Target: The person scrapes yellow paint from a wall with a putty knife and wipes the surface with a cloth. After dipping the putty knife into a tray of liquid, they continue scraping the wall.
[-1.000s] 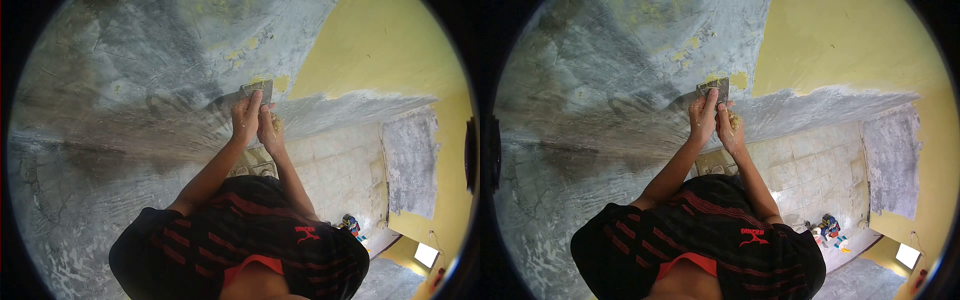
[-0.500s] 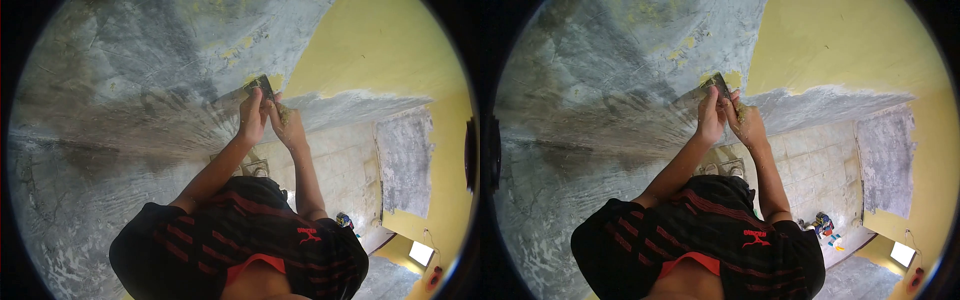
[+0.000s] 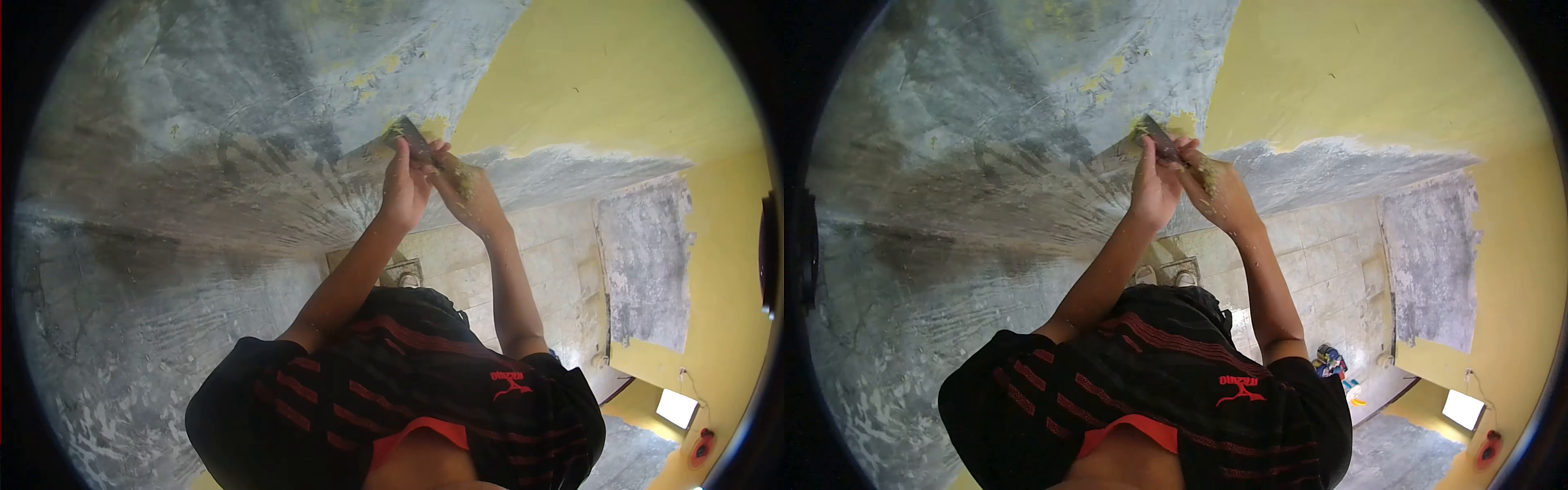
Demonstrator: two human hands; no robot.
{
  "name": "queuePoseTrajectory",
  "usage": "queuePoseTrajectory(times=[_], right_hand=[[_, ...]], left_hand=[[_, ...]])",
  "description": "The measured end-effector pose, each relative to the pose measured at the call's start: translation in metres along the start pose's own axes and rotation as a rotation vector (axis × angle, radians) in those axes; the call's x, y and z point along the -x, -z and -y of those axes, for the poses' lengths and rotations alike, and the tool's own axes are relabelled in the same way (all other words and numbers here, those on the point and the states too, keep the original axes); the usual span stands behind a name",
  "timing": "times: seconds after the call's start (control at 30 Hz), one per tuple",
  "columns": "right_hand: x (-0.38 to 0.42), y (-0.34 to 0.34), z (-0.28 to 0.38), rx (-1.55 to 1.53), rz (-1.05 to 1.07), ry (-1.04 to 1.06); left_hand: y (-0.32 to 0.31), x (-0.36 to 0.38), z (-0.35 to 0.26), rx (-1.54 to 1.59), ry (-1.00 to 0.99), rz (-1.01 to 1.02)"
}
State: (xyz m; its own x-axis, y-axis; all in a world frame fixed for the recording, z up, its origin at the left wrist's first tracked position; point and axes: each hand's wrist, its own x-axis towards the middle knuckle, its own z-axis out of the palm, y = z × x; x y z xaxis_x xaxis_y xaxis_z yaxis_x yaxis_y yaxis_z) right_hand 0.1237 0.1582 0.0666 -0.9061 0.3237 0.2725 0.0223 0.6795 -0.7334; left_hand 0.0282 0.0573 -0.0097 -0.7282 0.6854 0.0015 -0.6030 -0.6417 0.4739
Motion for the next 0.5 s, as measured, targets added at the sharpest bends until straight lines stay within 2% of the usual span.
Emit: queuePoseTrajectory(times=[0.03, 0.1, 0.17, 0.2, 0.27, 0.3, 0.37, 0.5], right_hand=[[0.003, 0.002, -0.004, -0.076, -0.034, 0.004], [0.002, 0.011, -0.011, -0.002, -0.046, 0.061], [-0.002, 0.019, -0.012, 0.073, -0.064, 0.111], [-0.006, 0.025, -0.010, 0.177, -0.001, 0.085], [-0.012, 0.032, -0.005, 0.283, 0.063, 0.064], [-0.014, 0.034, -0.004, 0.301, 0.063, 0.074], [-0.015, 0.034, -0.002, 0.313, 0.074, 0.085], [-0.017, 0.034, -0.002, 0.300, 0.084, 0.079]], left_hand=[[-0.003, 0.002, 0.000, -0.038, 0.035, 0.031], [-0.010, 0.009, -0.004, -0.059, 0.089, -0.032], [-0.011, 0.022, -0.007, -0.445, 0.269, -0.241], [-0.008, 0.035, -0.011, -0.440, 0.269, -0.244], [-0.001, 0.055, -0.021, -1.087, -0.017, -0.068], [-0.003, 0.057, -0.025, -1.086, -0.020, -0.073], [-0.007, 0.062, -0.033, -1.507, -0.552, 0.084], [-0.017, 0.042, -0.029, -1.561, -0.690, 0.136]])
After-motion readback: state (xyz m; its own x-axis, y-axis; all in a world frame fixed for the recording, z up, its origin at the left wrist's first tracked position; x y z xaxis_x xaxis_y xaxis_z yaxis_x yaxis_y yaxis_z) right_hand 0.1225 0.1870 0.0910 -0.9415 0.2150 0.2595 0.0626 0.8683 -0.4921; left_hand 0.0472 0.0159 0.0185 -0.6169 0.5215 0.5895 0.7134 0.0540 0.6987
